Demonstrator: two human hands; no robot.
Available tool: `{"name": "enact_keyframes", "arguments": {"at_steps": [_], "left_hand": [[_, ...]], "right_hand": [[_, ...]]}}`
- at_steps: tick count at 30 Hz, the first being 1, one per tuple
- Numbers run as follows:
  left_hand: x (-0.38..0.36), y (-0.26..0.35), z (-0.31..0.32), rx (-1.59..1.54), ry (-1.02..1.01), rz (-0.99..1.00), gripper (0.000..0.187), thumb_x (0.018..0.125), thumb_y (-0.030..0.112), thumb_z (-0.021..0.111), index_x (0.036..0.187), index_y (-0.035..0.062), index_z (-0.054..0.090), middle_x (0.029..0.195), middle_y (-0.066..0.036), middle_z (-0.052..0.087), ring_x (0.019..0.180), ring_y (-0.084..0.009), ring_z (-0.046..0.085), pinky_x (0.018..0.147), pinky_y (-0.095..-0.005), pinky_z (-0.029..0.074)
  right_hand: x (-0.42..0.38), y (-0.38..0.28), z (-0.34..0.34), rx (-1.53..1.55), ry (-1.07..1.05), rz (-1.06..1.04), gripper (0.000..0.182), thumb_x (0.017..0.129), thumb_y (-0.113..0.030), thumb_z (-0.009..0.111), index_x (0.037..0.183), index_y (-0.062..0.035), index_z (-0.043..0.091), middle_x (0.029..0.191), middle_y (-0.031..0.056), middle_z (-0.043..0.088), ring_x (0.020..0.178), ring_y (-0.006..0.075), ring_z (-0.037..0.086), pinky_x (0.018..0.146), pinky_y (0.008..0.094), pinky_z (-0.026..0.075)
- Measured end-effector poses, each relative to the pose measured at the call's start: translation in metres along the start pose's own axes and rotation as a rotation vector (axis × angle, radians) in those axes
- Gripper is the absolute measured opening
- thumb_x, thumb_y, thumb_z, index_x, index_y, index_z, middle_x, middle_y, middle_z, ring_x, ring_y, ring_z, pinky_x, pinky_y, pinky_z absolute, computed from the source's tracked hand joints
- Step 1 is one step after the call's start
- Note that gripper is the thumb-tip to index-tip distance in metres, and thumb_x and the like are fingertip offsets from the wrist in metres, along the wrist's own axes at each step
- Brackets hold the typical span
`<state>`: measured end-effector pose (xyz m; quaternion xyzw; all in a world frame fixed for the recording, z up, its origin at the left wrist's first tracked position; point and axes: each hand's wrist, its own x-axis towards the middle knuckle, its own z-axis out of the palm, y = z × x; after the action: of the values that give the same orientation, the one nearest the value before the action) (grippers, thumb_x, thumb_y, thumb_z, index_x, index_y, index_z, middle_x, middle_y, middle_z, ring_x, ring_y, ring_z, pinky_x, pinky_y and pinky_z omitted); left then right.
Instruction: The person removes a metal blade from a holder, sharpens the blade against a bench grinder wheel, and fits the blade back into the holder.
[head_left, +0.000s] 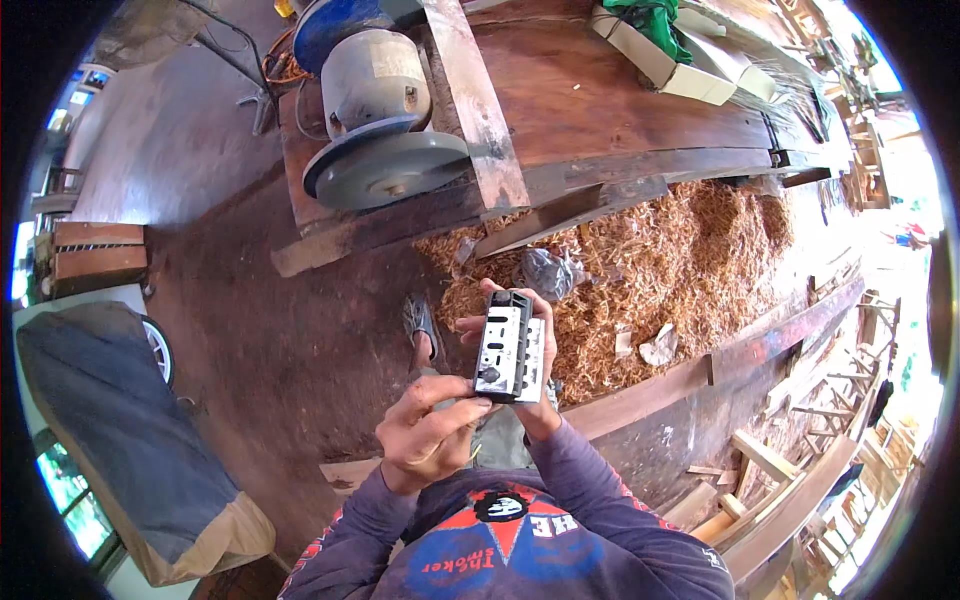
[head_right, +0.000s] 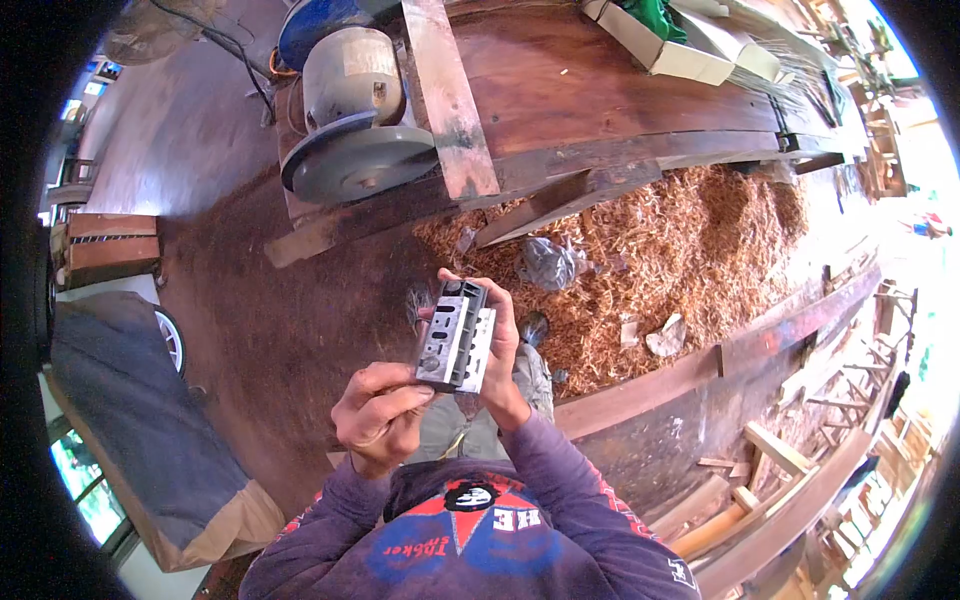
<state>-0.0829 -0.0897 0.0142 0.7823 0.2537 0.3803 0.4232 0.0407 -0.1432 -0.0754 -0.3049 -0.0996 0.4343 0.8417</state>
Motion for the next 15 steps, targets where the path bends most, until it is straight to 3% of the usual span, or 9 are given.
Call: {"name": "enact_keyframes", "arguments": {"at_steps": [3,11,14,15], "left_hand": [[0.006,0.005,0.000,0.012,-0.021,-0.005,0.024,0.070,-0.004,0.082,0.087,0.0068,0.070,0.090,-0.010,0.068,0.076,-0.0224,0.068,0.064,-0.0307,0.054],[0.016,0.010,0.008,0.048,-0.011,-0.086,0.024,0.071,-0.004,0.083,0.089,0.0059,0.071,0.088,-0.010,0.066,0.074,-0.0188,0.066,0.061,-0.0287,0.053],[0.017,0.012,0.012,0.047,0.021,-0.111,0.024,0.071,-0.004,0.083,0.089,0.0056,0.071,0.087,-0.010,0.066,0.073,-0.0181,0.065,0.061,-0.0282,0.052],[0.017,0.012,0.013,0.052,0.035,-0.116,0.024,0.070,-0.004,0.083,0.089,0.0053,0.071,0.087,-0.010,0.066,0.072,-0.0176,0.064,0.061,-0.0278,0.052]], "right_hand": [[-0.004,0.000,0.000,-0.126,0.048,0.021,0.050,0.091,-0.005,0.065,0.135,-0.0083,0.041,0.138,0.0237,0.051,0.104,0.0318,0.068,0.085,0.0423,0.061],[-0.012,-0.003,0.004,-0.076,0.158,0.155,0.040,0.097,-0.005,0.058,0.134,-0.0074,0.041,0.133,0.0202,0.058,0.096,0.0275,0.070,0.081,0.0393,0.062],[-0.013,-0.004,0.005,-0.272,0.153,0.146,0.046,0.099,-0.020,0.059,0.137,-0.0027,0.039,0.132,0.0218,0.057,0.091,0.0259,0.071,0.071,0.0330,0.062],[-0.013,-0.003,0.002,-0.311,0.136,0.124,0.043,0.098,-0.016,0.058,0.135,-0.0015,0.041,0.129,0.0205,0.060,0.091,0.0251,0.071,0.071,0.0335,0.062]]}}
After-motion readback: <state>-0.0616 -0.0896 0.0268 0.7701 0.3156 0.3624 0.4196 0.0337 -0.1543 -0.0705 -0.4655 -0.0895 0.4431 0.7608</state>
